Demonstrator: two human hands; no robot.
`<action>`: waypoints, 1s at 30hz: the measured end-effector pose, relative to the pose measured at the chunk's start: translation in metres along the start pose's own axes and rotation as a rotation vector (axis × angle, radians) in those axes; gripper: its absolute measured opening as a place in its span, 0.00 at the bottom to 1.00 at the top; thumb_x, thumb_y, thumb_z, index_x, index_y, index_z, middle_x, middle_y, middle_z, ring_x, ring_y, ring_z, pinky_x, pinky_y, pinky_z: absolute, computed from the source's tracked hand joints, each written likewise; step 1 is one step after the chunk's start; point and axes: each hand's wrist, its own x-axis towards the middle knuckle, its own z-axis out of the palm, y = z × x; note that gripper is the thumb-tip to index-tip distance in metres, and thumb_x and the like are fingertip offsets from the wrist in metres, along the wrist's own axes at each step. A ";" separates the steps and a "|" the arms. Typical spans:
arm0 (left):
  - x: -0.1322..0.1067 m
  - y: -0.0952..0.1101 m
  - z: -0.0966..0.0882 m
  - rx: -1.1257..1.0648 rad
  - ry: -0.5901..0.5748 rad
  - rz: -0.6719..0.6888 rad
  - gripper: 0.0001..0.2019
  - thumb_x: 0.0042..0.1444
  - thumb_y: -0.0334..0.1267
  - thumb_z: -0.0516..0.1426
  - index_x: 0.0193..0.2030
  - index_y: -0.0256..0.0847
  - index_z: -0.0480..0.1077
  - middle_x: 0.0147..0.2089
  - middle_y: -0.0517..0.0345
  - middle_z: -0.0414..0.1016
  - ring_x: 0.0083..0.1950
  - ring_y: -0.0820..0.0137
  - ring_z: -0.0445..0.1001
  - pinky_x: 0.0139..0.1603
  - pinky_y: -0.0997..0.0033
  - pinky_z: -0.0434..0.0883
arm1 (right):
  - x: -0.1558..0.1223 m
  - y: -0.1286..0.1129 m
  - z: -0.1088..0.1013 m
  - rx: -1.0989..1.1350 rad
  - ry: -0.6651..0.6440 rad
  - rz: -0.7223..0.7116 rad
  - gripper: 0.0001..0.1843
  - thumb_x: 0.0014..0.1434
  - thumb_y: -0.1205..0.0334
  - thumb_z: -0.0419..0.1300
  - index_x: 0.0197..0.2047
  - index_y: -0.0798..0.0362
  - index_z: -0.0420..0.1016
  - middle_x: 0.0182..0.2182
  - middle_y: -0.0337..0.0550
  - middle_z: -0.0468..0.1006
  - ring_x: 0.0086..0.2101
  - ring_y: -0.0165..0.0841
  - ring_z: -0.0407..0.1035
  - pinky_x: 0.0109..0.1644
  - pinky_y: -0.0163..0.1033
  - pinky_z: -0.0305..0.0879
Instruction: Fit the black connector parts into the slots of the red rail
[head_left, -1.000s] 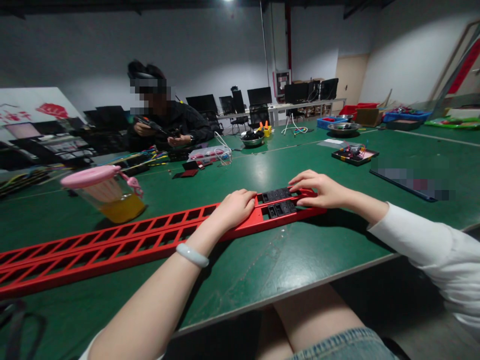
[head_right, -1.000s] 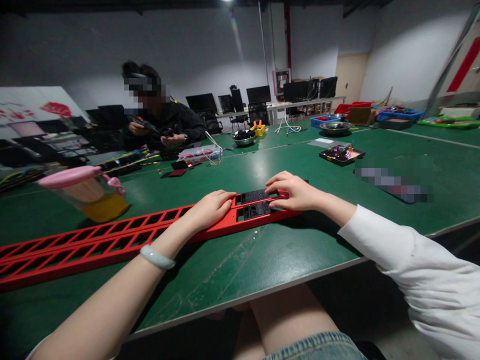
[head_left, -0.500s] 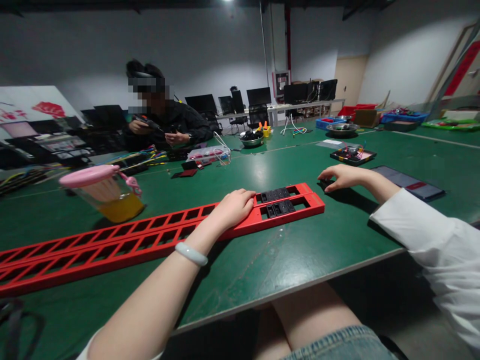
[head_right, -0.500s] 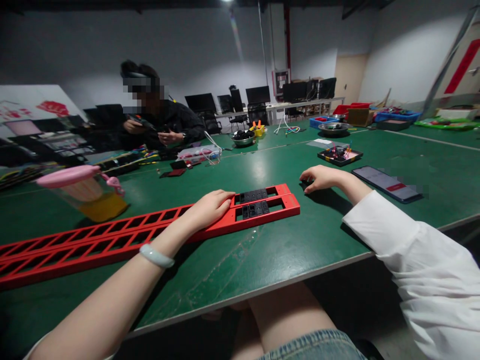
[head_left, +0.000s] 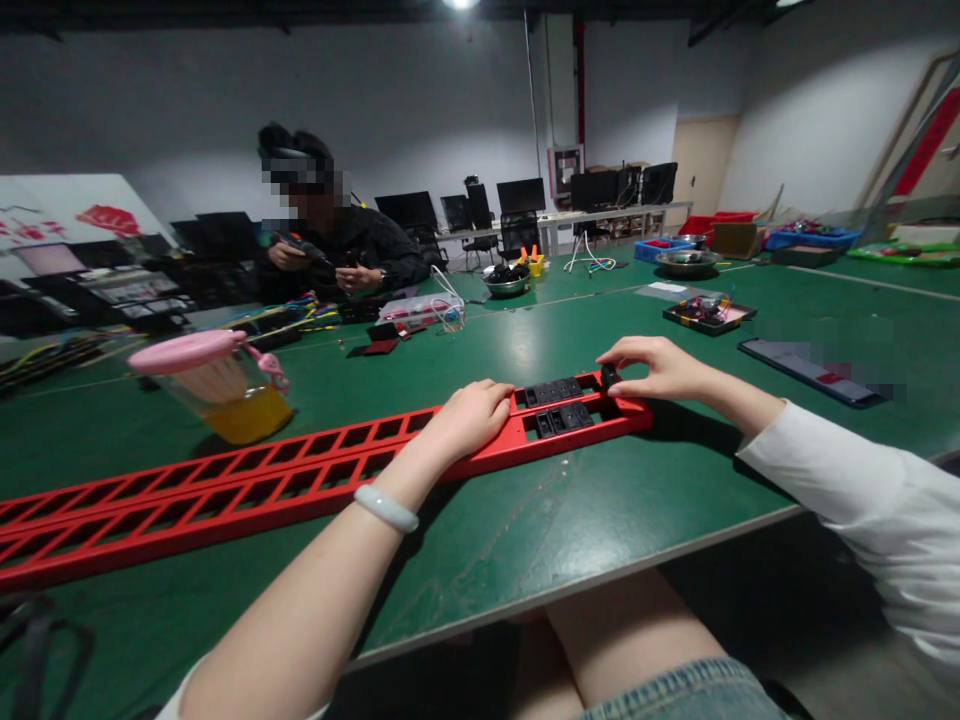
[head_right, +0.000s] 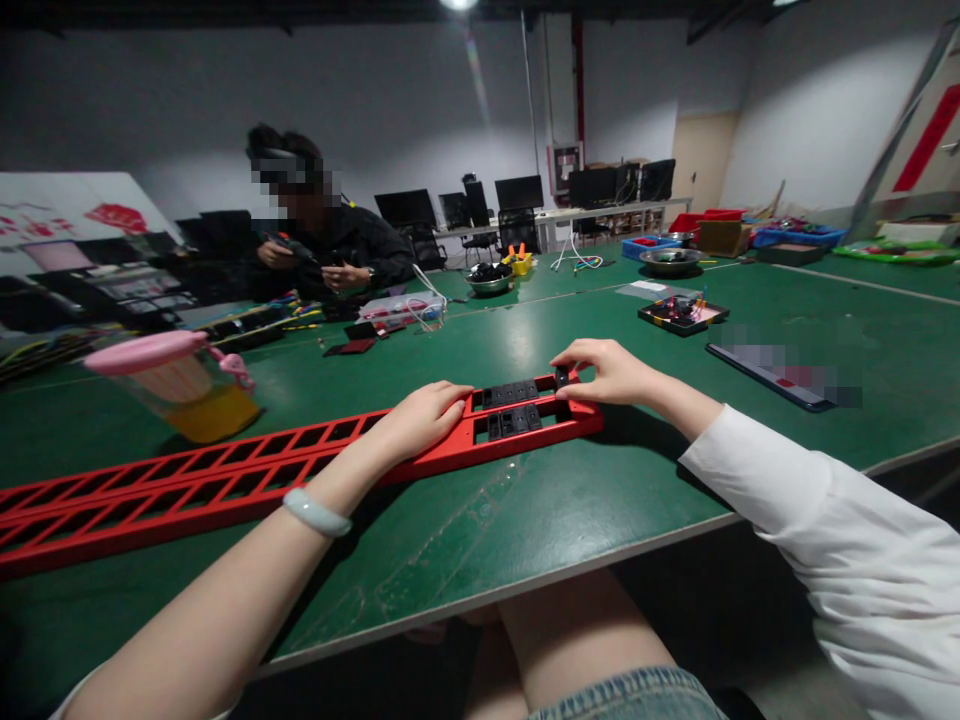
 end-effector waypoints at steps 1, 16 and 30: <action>0.000 0.000 0.000 0.000 -0.001 -0.001 0.20 0.59 0.41 0.40 0.49 0.39 0.66 0.46 0.52 0.70 0.48 0.67 0.67 0.50 0.69 0.63 | 0.000 -0.004 0.003 0.003 -0.034 -0.034 0.23 0.46 0.51 0.61 0.44 0.54 0.71 0.37 0.46 0.73 0.37 0.35 0.68 0.41 0.39 0.65; 0.001 -0.001 0.001 -0.003 0.006 0.007 0.20 0.59 0.41 0.40 0.50 0.39 0.66 0.47 0.52 0.69 0.48 0.67 0.67 0.51 0.69 0.62 | -0.001 -0.013 0.021 0.017 -0.134 -0.132 0.25 0.46 0.51 0.62 0.46 0.55 0.70 0.40 0.49 0.71 0.39 0.36 0.66 0.42 0.40 0.63; 0.001 0.003 -0.002 -0.011 -0.011 -0.014 0.20 0.59 0.41 0.40 0.50 0.39 0.66 0.48 0.52 0.69 0.49 0.66 0.67 0.52 0.68 0.62 | -0.001 -0.016 0.021 0.016 -0.155 -0.114 0.25 0.48 0.51 0.60 0.48 0.54 0.70 0.42 0.50 0.71 0.42 0.37 0.65 0.45 0.43 0.61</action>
